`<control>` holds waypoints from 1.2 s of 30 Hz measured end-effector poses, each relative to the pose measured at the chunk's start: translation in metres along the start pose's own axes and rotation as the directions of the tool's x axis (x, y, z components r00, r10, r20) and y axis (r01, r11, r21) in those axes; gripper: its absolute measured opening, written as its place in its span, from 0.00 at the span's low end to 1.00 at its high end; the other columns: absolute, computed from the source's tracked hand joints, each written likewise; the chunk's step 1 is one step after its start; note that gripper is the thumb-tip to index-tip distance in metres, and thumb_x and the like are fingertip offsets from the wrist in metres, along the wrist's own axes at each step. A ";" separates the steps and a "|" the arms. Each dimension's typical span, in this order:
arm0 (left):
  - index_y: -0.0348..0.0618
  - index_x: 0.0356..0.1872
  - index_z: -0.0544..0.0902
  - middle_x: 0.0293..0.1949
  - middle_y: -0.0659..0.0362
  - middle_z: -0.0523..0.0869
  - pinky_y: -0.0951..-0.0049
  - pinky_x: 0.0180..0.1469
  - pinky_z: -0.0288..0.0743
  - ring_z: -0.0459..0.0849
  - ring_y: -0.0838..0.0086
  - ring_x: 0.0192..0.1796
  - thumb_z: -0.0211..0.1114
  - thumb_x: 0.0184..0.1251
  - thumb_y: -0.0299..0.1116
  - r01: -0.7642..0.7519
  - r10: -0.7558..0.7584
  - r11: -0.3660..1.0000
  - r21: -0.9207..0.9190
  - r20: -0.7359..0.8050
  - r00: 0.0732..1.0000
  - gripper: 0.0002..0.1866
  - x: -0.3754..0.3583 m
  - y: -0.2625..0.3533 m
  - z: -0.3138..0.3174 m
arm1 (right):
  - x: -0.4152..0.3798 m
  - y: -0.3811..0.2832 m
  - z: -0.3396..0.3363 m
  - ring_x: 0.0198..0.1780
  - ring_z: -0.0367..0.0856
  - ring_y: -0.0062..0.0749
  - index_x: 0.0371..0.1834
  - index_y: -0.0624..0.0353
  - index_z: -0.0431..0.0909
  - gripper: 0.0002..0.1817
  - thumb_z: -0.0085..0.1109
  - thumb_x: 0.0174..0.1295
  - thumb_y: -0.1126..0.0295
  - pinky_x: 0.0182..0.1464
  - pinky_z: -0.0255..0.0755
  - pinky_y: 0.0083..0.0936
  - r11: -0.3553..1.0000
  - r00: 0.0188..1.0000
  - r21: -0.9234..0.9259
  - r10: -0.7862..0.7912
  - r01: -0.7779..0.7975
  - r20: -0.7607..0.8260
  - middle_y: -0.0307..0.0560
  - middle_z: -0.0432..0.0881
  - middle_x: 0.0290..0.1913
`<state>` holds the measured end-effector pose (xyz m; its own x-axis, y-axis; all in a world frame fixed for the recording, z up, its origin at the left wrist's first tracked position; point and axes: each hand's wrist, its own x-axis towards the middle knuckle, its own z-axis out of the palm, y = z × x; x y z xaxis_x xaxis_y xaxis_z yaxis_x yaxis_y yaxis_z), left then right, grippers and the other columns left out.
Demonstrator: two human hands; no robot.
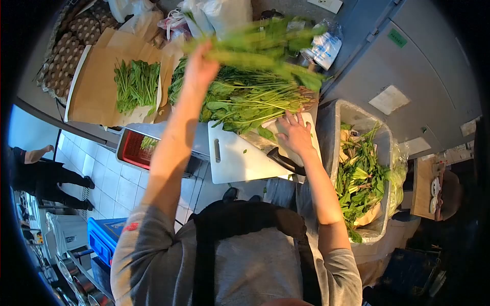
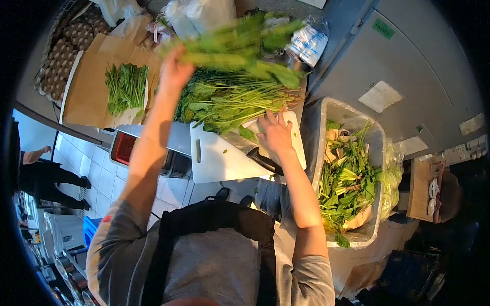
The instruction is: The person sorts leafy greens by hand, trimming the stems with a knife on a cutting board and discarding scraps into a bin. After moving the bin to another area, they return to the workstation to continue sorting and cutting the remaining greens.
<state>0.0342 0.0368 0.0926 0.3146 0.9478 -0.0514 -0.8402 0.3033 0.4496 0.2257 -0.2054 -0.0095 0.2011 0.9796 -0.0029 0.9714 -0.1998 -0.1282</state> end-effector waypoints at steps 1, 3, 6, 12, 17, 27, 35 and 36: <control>0.39 0.51 0.70 0.51 0.54 0.75 0.59 0.58 0.66 0.73 0.61 0.54 0.55 0.61 0.26 0.145 -0.147 0.989 0.028 0.045 0.988 0.16 -0.003 -0.020 -0.056 | -0.006 0.001 -0.004 0.67 0.55 0.43 0.56 0.44 0.72 0.25 0.61 0.51 0.61 0.59 0.54 0.52 1.000 1.000 0.005 0.005 -0.005 -0.009 0.40 0.62 0.65; 0.39 0.54 0.66 0.45 0.55 0.76 0.63 0.50 0.73 0.76 0.65 0.49 0.60 0.58 0.24 0.111 -0.125 0.964 0.240 0.044 0.991 0.22 -0.040 -0.036 -0.113 | -0.012 0.014 -0.007 0.59 0.66 0.41 0.48 0.47 0.75 0.19 0.61 0.50 0.62 0.54 0.60 0.47 0.998 1.000 0.064 -0.006 0.007 -0.015 0.42 0.71 0.56; 0.39 0.53 0.66 0.44 0.56 0.78 0.64 0.50 0.73 0.78 0.67 0.47 0.60 0.59 0.27 0.118 -0.133 0.953 0.278 0.035 0.991 0.21 -0.052 -0.027 -0.171 | -0.015 0.022 -0.013 0.45 0.75 0.41 0.38 0.52 0.78 0.12 0.61 0.49 0.65 0.46 0.68 0.40 0.992 0.999 0.127 0.021 -0.016 -0.037 0.45 0.78 0.41; 0.33 0.57 0.62 0.43 0.54 0.77 0.76 0.34 0.76 0.80 0.73 0.39 0.66 0.51 0.25 0.040 0.045 0.642 0.766 -0.089 0.995 0.32 -0.056 0.024 -0.159 | 0.005 0.014 -0.017 0.36 0.77 0.46 0.32 0.57 0.77 0.07 0.56 0.47 0.75 0.36 0.72 0.36 0.994 0.976 0.106 -0.013 0.037 -0.220 0.49 0.78 0.32; 0.37 0.46 0.77 0.43 0.47 0.79 0.67 0.44 0.74 0.80 0.59 0.41 0.63 0.47 0.24 -0.453 0.130 -0.732 0.510 0.756 0.642 0.20 -0.077 0.057 -0.126 | 0.035 0.000 -0.010 0.44 0.71 0.43 0.35 0.57 0.79 0.13 0.53 0.44 0.78 0.45 0.68 0.35 0.991 0.929 0.046 -0.098 0.122 -0.358 0.48 0.76 0.40; 0.46 0.36 0.80 0.40 0.53 0.82 0.55 0.49 0.69 0.76 0.58 0.50 0.53 0.57 0.35 -0.178 -0.168 -0.794 0.582 0.071 0.983 0.10 -0.034 -0.012 -0.118 | 0.113 -0.109 -0.003 0.58 0.64 0.39 0.50 0.55 0.73 0.23 0.49 0.46 0.81 0.54 0.64 0.38 0.937 0.890 0.001 -0.331 0.349 -0.313 0.44 0.71 0.55; 0.53 0.45 0.76 0.44 0.60 0.78 0.55 0.51 0.60 0.74 0.64 0.48 0.69 0.44 0.33 -0.501 -0.144 -0.779 0.376 0.671 0.727 0.23 -0.037 0.029 -0.022 | 0.150 -0.122 -0.041 0.45 0.71 0.41 0.40 0.55 0.78 0.15 0.58 0.46 0.75 0.45 0.70 0.36 0.900 0.831 0.095 -0.347 0.426 -0.435 0.45 0.77 0.42; 0.53 0.48 0.74 0.46 0.60 0.76 0.56 0.52 0.59 0.73 0.64 0.49 0.70 0.42 0.34 -0.539 -0.053 -0.770 0.341 0.808 0.586 0.26 -0.035 0.033 -0.007 | 0.158 -0.113 -0.061 0.43 0.72 0.42 0.37 0.54 0.79 0.12 0.58 0.47 0.73 0.43 0.70 0.37 0.919 0.821 0.111 -0.278 0.378 -0.499 0.45 0.77 0.39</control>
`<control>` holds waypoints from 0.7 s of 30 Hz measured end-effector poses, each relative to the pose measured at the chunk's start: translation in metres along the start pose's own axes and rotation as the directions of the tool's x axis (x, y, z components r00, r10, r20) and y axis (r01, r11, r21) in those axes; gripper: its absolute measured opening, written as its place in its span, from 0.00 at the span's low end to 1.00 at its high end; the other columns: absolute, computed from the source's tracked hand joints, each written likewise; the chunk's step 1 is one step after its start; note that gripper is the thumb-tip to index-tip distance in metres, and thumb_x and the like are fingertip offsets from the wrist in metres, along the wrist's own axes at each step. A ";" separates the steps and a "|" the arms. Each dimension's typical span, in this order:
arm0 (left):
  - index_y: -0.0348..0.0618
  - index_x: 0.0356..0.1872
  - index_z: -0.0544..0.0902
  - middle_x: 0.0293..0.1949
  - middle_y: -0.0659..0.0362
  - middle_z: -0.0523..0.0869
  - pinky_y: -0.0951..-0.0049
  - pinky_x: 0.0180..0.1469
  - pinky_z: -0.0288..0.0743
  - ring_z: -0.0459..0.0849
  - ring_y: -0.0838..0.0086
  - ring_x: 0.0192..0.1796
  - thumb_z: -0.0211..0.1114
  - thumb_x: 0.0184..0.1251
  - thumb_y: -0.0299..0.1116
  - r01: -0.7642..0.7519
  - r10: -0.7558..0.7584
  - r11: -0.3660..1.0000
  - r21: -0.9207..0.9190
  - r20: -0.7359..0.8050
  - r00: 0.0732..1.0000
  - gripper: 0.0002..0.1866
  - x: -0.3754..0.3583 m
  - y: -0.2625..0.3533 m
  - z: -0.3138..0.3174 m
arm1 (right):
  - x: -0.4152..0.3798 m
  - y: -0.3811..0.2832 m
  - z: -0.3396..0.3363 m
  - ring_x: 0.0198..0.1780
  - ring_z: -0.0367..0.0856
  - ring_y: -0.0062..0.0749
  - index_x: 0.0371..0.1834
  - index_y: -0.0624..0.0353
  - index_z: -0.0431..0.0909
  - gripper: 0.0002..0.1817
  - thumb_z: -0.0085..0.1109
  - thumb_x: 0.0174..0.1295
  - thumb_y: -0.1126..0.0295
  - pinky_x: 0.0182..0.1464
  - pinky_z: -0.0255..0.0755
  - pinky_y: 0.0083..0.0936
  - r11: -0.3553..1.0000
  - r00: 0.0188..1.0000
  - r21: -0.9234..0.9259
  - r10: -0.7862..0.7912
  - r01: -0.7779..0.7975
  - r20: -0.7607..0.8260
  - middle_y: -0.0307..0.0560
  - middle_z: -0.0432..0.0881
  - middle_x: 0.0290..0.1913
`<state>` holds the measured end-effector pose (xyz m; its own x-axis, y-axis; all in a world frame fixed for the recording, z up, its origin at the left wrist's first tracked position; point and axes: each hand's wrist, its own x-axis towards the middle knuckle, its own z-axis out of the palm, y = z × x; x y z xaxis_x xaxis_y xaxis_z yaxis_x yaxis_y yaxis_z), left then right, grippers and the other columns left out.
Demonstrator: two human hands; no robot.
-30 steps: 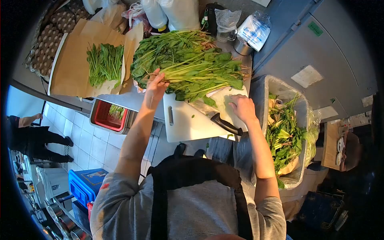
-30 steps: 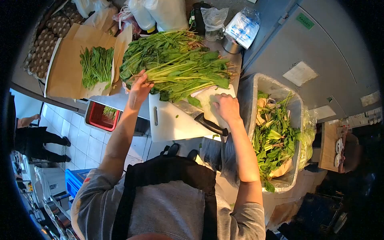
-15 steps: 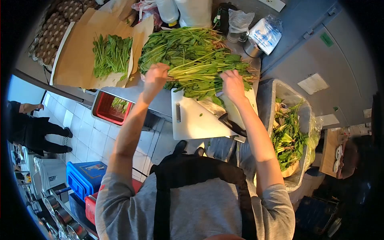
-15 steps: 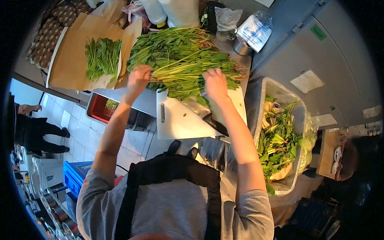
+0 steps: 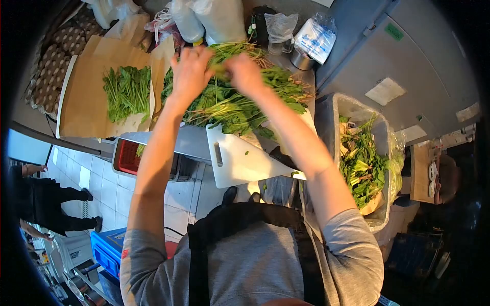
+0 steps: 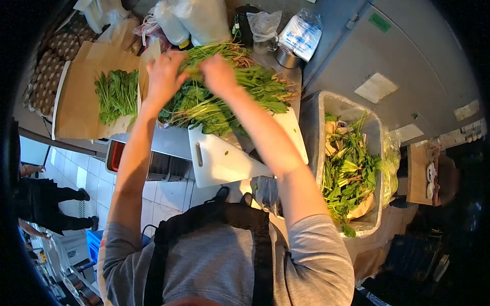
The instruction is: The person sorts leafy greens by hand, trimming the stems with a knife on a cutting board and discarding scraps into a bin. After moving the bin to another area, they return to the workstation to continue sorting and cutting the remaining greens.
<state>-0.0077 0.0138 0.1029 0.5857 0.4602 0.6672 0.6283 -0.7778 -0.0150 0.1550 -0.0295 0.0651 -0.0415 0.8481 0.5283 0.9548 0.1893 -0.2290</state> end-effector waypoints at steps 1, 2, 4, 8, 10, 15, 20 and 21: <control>0.51 0.51 0.72 0.49 0.60 0.74 0.56 0.51 0.60 0.73 0.63 0.49 0.72 0.40 0.36 -0.005 0.010 0.999 0.036 -0.126 0.992 0.31 0.016 0.004 -0.018 | 0.015 0.013 -0.020 0.42 0.73 0.42 0.34 0.54 0.81 0.08 0.58 0.48 0.71 0.42 0.71 0.37 0.999 0.995 -0.007 0.053 -0.054 -0.079 0.45 0.78 0.35; 0.52 0.52 0.73 0.48 0.58 0.75 0.55 0.53 0.60 0.71 0.62 0.52 0.71 0.42 0.36 0.076 -0.095 0.990 -0.121 -0.159 0.983 0.30 0.031 0.000 -0.025 | 0.032 0.029 -0.042 0.39 0.75 0.43 0.36 0.53 0.81 0.12 0.62 0.47 0.67 0.41 0.72 0.36 0.999 0.976 -0.028 0.022 -0.029 -0.216 0.47 0.78 0.30; 0.51 0.53 0.72 0.49 0.56 0.76 0.60 0.50 0.64 0.73 0.60 0.51 0.70 0.46 0.39 -0.001 -0.053 0.972 -0.236 -0.223 0.973 0.30 0.056 -0.021 -0.022 | 0.066 0.066 -0.093 0.31 0.77 0.34 0.40 0.53 0.80 0.14 0.63 0.50 0.64 0.37 0.72 0.30 0.983 0.969 0.177 0.089 -0.049 -0.230 0.43 0.80 0.30; 0.49 0.52 0.75 0.44 0.53 0.80 0.66 0.47 0.69 0.78 0.59 0.47 0.65 0.52 0.43 -0.110 0.044 0.940 -0.323 -0.204 0.978 0.24 0.102 -0.019 -0.043 | 0.093 0.052 -0.204 0.29 0.76 0.23 0.43 0.57 0.79 0.10 0.58 0.58 0.70 0.32 0.70 0.23 0.794 0.938 0.557 0.338 -0.245 -0.070 0.39 0.81 0.32; 0.40 0.45 0.76 0.39 0.52 0.81 0.69 0.45 0.72 0.79 0.63 0.44 0.61 0.55 0.32 -0.238 0.122 0.916 -0.323 -0.340 0.932 0.16 0.125 -0.009 -0.046 | 0.103 0.062 -0.220 0.27 0.75 0.21 0.39 0.58 0.79 0.08 0.58 0.57 0.71 0.28 0.68 0.19 0.732 0.938 0.662 0.323 -0.163 -0.126 0.38 0.81 0.30; 0.37 0.39 0.80 0.33 0.50 0.83 0.69 0.42 0.74 0.82 0.62 0.38 0.62 0.55 0.34 -0.066 -0.081 0.789 -0.611 -0.210 0.974 0.13 0.169 0.016 -0.057 | 0.105 0.051 -0.234 0.24 0.74 0.21 0.33 0.57 0.78 0.04 0.58 0.57 0.71 0.25 0.66 0.19 0.605 0.903 0.786 0.398 -0.124 -0.163 0.38 0.79 0.26; 0.37 0.36 0.81 0.28 0.49 0.83 0.66 0.37 0.74 0.82 0.59 0.32 0.65 0.52 0.41 0.107 -0.120 0.753 -0.650 0.025 0.992 0.17 0.170 0.047 -0.067 | 0.107 0.047 -0.219 0.20 0.72 0.22 0.31 0.59 0.77 0.04 0.58 0.57 0.71 0.21 0.64 0.18 0.494 0.874 0.861 0.464 -0.121 -0.143 0.39 0.78 0.25; 0.37 0.36 0.81 0.28 0.49 0.83 0.66 0.37 0.74 0.82 0.59 0.32 0.66 0.50 0.42 0.085 -0.116 0.768 -0.635 -0.007 0.993 0.18 0.169 0.050 -0.065 | 0.110 0.052 -0.215 0.20 0.72 0.22 0.31 0.60 0.77 0.04 0.58 0.57 0.71 0.20 0.64 0.19 0.479 0.886 0.870 0.446 -0.118 -0.125 0.39 0.78 0.24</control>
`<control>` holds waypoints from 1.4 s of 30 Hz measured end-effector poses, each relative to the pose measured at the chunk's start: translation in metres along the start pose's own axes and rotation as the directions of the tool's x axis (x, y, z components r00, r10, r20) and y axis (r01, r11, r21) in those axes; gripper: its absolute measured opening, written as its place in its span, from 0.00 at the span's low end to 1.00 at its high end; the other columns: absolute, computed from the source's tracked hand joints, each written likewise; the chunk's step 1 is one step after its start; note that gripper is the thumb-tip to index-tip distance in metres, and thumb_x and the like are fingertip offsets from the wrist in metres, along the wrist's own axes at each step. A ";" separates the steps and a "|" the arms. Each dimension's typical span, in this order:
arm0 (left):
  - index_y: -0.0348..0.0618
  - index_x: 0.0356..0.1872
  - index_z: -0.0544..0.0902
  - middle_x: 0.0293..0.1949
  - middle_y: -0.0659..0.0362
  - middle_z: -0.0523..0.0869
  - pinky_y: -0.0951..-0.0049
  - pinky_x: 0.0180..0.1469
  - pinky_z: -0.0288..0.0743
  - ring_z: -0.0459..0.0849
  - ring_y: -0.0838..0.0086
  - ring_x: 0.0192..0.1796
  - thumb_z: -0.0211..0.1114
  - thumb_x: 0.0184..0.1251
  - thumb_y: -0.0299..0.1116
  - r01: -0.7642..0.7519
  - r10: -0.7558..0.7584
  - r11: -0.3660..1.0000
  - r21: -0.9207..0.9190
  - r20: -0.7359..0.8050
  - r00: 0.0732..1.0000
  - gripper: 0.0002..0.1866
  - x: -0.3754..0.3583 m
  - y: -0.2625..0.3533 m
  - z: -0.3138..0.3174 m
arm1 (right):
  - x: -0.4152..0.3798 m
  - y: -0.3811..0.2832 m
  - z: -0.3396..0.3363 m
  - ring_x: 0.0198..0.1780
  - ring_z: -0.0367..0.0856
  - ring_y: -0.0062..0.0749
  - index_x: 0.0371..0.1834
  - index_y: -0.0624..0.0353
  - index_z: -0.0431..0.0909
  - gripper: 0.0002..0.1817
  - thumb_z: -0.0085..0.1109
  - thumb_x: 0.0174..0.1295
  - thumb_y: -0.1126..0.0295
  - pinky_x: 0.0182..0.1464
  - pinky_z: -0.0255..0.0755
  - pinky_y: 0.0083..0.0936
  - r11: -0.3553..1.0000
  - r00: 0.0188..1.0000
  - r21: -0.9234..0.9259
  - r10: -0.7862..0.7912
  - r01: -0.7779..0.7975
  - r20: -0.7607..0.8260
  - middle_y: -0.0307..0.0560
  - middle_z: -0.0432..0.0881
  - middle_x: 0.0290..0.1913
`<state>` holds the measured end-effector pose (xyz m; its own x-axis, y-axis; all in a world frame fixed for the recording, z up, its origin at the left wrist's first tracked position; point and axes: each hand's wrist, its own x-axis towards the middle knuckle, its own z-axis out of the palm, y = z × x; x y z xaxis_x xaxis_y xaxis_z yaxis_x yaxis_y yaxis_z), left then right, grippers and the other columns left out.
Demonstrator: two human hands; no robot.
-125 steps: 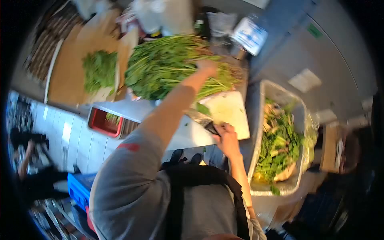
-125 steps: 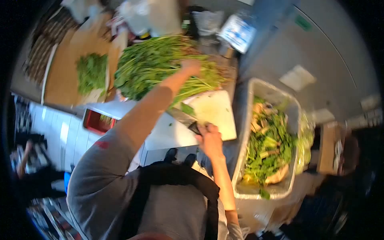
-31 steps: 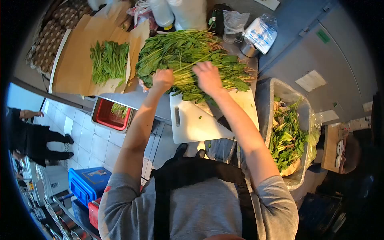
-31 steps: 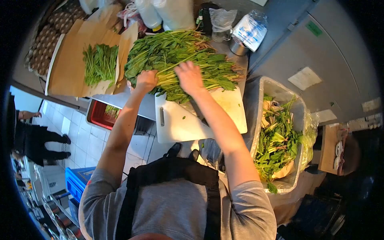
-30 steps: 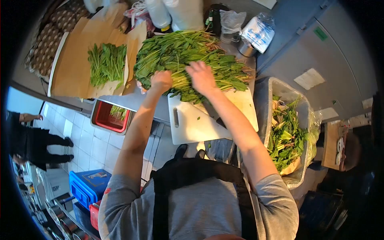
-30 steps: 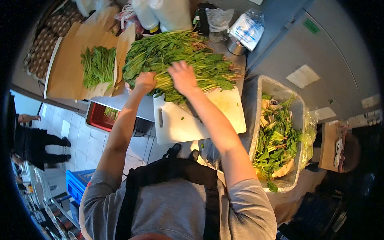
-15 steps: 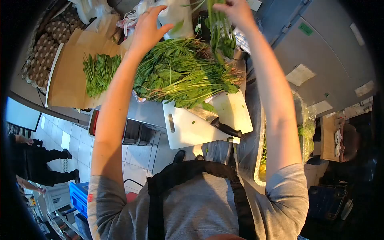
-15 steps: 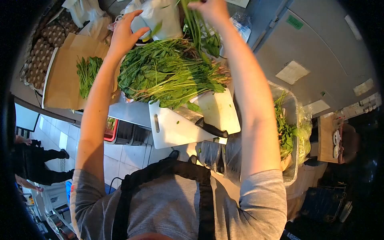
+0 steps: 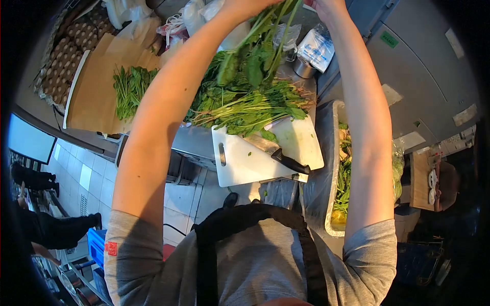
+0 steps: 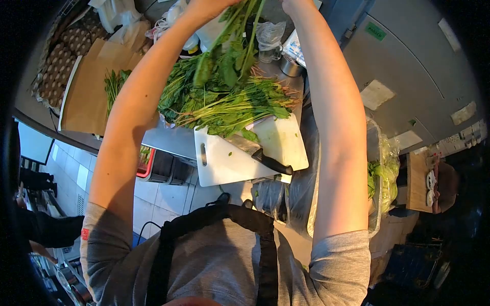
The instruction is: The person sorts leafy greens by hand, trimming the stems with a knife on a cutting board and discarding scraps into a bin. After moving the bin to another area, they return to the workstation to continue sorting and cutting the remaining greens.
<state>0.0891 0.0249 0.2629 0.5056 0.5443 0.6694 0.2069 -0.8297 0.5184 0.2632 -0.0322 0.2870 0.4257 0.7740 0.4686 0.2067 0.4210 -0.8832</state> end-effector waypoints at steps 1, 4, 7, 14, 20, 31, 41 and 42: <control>0.37 0.35 0.81 0.28 0.48 0.83 0.66 0.38 0.74 0.82 0.59 0.33 0.67 0.49 0.44 -0.021 0.021 1.000 0.019 -0.020 1.000 0.19 -0.005 0.004 0.002 | 0.002 0.001 0.004 0.19 0.71 0.22 0.30 0.60 0.76 0.04 0.57 0.57 0.71 0.20 0.64 0.19 0.999 1.000 0.048 0.001 -0.001 0.004 0.39 0.77 0.23; 0.38 0.36 0.79 0.30 0.46 0.82 0.64 0.40 0.73 0.82 0.57 0.36 0.67 0.44 0.44 -0.034 0.036 0.997 0.068 -0.036 0.999 0.22 -0.015 0.002 0.006 | -0.005 0.009 0.022 0.17 0.69 0.22 0.31 0.61 0.76 0.05 0.57 0.57 0.71 0.19 0.64 0.20 0.980 0.998 0.197 0.032 -0.042 0.051 0.40 0.76 0.22; 0.37 0.37 0.77 0.29 0.46 0.81 0.63 0.40 0.73 0.81 0.56 0.35 0.62 0.46 0.37 0.008 -0.001 0.990 0.139 -0.048 0.999 0.18 -0.017 -0.013 -0.004 | -0.009 0.023 0.026 0.23 0.74 0.22 0.39 0.63 0.74 0.10 0.56 0.59 0.68 0.24 0.69 0.18 0.979 0.960 0.197 -0.013 -0.044 0.278 0.43 0.79 0.28; 0.36 0.34 0.77 0.23 0.59 0.79 0.75 0.29 0.70 0.78 0.77 0.27 0.55 0.52 0.27 0.258 -0.258 0.966 0.003 0.004 0.966 0.09 -0.050 -0.081 -0.094 | -0.100 0.190 0.027 0.37 0.81 0.32 0.36 0.49 0.82 0.09 0.59 0.50 0.70 0.41 0.73 0.29 0.704 0.832 -0.669 0.208 0.238 0.514 0.43 0.83 0.34; 0.44 0.44 0.78 0.32 0.56 0.80 0.69 0.39 0.69 0.77 0.65 0.35 0.62 0.54 0.40 0.235 -0.147 0.877 0.419 -0.231 0.962 0.17 -0.089 -0.146 -0.147 | -0.182 0.227 0.101 0.51 0.72 0.43 0.47 0.40 0.79 0.21 0.54 0.49 0.75 0.48 0.71 0.37 0.305 0.656 -0.793 0.447 0.527 0.608 0.48 0.80 0.40; 0.37 0.39 0.78 0.34 0.57 0.82 0.71 0.37 0.73 0.81 0.72 0.35 0.68 0.53 0.43 0.264 -0.237 0.965 0.002 -0.436 0.868 0.20 -0.101 -0.158 -0.165 | -0.018 0.120 -0.010 0.33 0.79 0.25 0.37 0.57 0.79 0.09 0.60 0.55 0.66 0.37 0.74 0.25 0.840 0.959 -0.532 0.059 0.102 0.277 0.42 0.82 0.33; 0.36 0.39 0.77 0.36 0.59 0.81 0.78 0.39 0.74 0.78 0.79 0.36 0.67 0.56 0.31 0.115 -0.378 0.647 -0.754 -0.186 0.907 0.13 -0.060 -0.141 -0.116 | 0.021 0.029 -0.102 0.34 0.76 0.24 0.38 0.63 0.74 0.08 0.56 0.60 0.70 0.39 0.74 0.19 0.984 0.983 -0.071 0.171 -0.166 0.068 0.43 0.78 0.34; 0.36 0.40 0.77 0.37 0.59 0.81 0.79 0.39 0.73 0.78 0.79 0.36 0.66 0.57 0.32 0.110 -0.361 0.649 -0.753 -0.178 0.915 0.13 -0.058 -0.138 -0.113 | 0.020 0.026 -0.108 0.35 0.76 0.24 0.38 0.63 0.74 0.08 0.55 0.60 0.70 0.39 0.74 0.19 0.982 0.981 -0.058 0.183 -0.179 0.068 0.43 0.78 0.34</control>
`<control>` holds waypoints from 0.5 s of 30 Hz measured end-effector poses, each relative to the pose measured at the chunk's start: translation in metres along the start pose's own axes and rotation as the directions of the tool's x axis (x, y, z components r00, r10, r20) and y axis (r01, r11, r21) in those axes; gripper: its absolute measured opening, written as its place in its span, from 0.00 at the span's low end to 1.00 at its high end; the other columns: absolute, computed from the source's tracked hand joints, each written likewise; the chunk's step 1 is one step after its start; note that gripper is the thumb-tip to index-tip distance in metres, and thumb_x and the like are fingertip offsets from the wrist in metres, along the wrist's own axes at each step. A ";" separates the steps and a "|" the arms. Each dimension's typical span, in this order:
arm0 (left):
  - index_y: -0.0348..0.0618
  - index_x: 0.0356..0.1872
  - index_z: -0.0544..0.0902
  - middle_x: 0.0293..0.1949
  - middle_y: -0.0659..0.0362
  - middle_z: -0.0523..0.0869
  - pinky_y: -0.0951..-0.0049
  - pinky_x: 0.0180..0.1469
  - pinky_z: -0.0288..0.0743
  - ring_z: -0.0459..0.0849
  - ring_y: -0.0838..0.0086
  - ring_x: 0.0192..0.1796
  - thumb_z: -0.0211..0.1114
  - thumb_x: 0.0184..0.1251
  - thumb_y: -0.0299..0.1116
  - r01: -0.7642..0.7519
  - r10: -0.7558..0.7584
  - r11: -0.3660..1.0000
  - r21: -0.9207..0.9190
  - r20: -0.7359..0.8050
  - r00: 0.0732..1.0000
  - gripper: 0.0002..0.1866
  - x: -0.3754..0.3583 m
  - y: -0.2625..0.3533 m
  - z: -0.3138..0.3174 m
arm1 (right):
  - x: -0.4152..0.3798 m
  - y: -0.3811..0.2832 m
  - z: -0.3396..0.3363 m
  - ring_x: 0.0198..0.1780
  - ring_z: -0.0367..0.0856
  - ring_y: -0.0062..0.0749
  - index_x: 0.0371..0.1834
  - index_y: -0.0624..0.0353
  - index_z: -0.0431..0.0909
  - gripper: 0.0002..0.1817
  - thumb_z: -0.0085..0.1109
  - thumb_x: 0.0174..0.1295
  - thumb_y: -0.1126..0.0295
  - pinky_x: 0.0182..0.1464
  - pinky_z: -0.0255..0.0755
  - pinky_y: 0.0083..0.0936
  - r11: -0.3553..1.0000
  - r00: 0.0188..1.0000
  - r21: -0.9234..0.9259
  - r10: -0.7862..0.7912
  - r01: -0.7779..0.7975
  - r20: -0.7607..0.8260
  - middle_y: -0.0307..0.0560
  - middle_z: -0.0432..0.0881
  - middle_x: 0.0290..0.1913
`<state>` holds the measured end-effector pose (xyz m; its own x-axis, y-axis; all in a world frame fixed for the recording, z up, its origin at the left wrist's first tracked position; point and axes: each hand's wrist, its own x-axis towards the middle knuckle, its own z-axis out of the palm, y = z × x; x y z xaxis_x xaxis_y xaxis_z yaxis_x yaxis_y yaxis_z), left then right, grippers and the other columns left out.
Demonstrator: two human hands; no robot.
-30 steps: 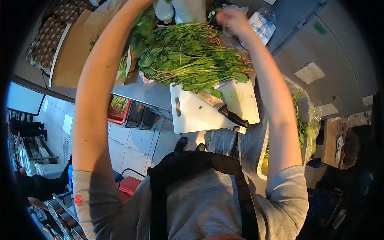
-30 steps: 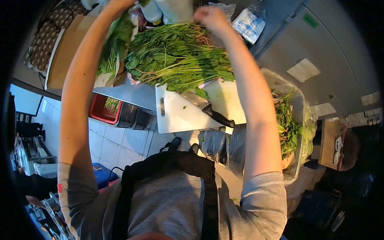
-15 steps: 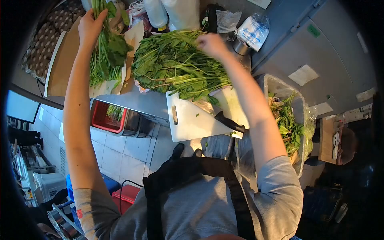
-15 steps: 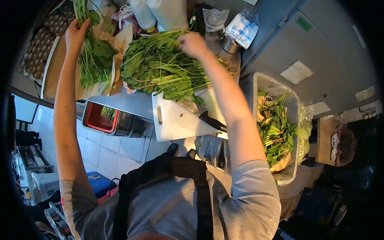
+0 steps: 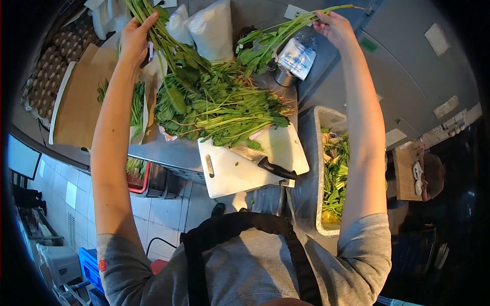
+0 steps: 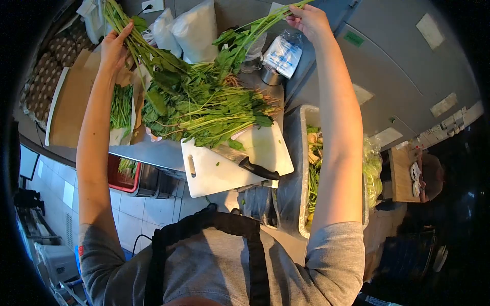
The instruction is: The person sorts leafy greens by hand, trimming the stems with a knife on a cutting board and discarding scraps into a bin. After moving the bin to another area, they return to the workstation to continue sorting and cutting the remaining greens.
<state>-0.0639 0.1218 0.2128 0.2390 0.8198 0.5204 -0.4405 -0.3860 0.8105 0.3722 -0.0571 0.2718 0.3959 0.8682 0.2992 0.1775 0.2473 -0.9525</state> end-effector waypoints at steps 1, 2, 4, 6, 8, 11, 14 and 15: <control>0.36 0.41 0.77 0.37 0.59 0.81 0.80 0.39 0.73 0.78 0.80 0.36 0.65 0.58 0.33 -0.005 0.005 1.000 0.001 0.019 1.000 0.14 -0.003 0.004 0.008 | -0.007 -0.005 -0.001 0.35 0.76 0.24 0.38 0.63 0.73 0.08 0.55 0.60 0.70 0.39 0.74 0.19 1.000 1.000 0.000 0.001 -0.001 -0.007 0.44 0.78 0.34; 0.37 0.42 0.77 0.37 0.59 0.82 0.80 0.39 0.72 0.78 0.80 0.36 0.65 0.59 0.34 -0.010 0.010 1.000 0.003 0.036 0.999 0.14 -0.005 0.007 0.014 | -0.017 -0.012 0.000 0.35 0.76 0.24 0.38 0.63 0.73 0.08 0.54 0.61 0.70 0.40 0.74 0.19 1.000 1.000 0.000 0.003 -0.003 -0.012 0.44 0.78 0.35; 0.35 0.46 0.73 0.40 0.54 0.81 0.74 0.41 0.75 0.79 0.74 0.42 0.62 0.61 0.34 0.022 -0.023 1.000 0.010 0.089 0.996 0.17 0.000 0.007 0.014 | -0.026 -0.017 -0.002 0.35 0.76 0.25 0.38 0.64 0.73 0.07 0.53 0.61 0.71 0.39 0.74 0.19 1.000 1.000 0.011 0.005 -0.005 -0.018 0.45 0.78 0.35; 0.35 0.49 0.71 0.42 0.52 0.80 0.72 0.42 0.77 0.80 0.70 0.45 0.61 0.62 0.35 0.015 -0.019 1.000 0.026 0.155 0.988 0.18 0.005 0.006 0.015 | -0.031 -0.018 -0.011 0.34 0.76 0.25 0.38 0.64 0.72 0.08 0.53 0.62 0.71 0.37 0.74 0.18 0.999 1.000 0.034 0.007 -0.006 -0.020 0.46 0.78 0.35; 0.35 0.50 0.70 0.43 0.51 0.80 0.73 0.42 0.77 0.80 0.69 0.47 0.59 0.63 0.36 -0.029 0.017 0.998 0.048 0.233 0.972 0.19 0.004 0.008 0.020 | -0.038 -0.019 -0.015 0.33 0.76 0.25 0.38 0.64 0.72 0.07 0.53 0.61 0.71 0.37 0.74 0.19 0.999 0.999 0.030 0.023 -0.022 -0.038 0.46 0.78 0.35; 0.37 0.51 0.70 0.43 0.54 0.81 0.75 0.42 0.77 0.80 0.72 0.44 0.58 0.64 0.38 -0.024 0.000 0.997 0.077 0.300 0.954 0.19 0.003 0.011 0.033 | -0.042 -0.017 -0.020 0.33 0.76 0.25 0.38 0.65 0.72 0.07 0.53 0.61 0.71 0.36 0.74 0.19 0.999 0.999 0.034 0.034 -0.034 -0.017 0.47 0.78 0.35; 0.38 0.51 0.70 0.42 0.57 0.81 0.76 0.43 0.75 0.80 0.77 0.40 0.57 0.65 0.39 0.026 -0.108 0.977 0.212 0.388 0.915 0.19 -0.002 0.017 0.048 | -0.047 -0.013 -0.014 0.32 0.76 0.26 0.37 0.65 0.73 0.07 0.54 0.60 0.72 0.36 0.75 0.20 0.998 0.999 0.041 0.044 -0.045 0.032 0.47 0.78 0.34; 0.38 0.51 0.71 0.41 0.58 0.81 0.79 0.40 0.74 0.78 0.80 0.37 0.56 0.65 0.40 0.021 -0.141 0.965 0.261 0.450 0.882 0.19 -0.006 0.017 0.058 | -0.049 -0.011 -0.010 0.32 0.76 0.26 0.37 0.65 0.73 0.07 0.54 0.60 0.72 0.36 0.75 0.20 0.998 0.998 0.043 0.044 -0.047 0.050 0.47 0.78 0.34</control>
<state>-0.0228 0.0862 0.2391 0.6624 0.5871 0.4653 -0.1940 -0.4655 0.8635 0.3592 -0.1070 0.2683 0.3580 0.8986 0.2535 0.1199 0.2249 -0.9670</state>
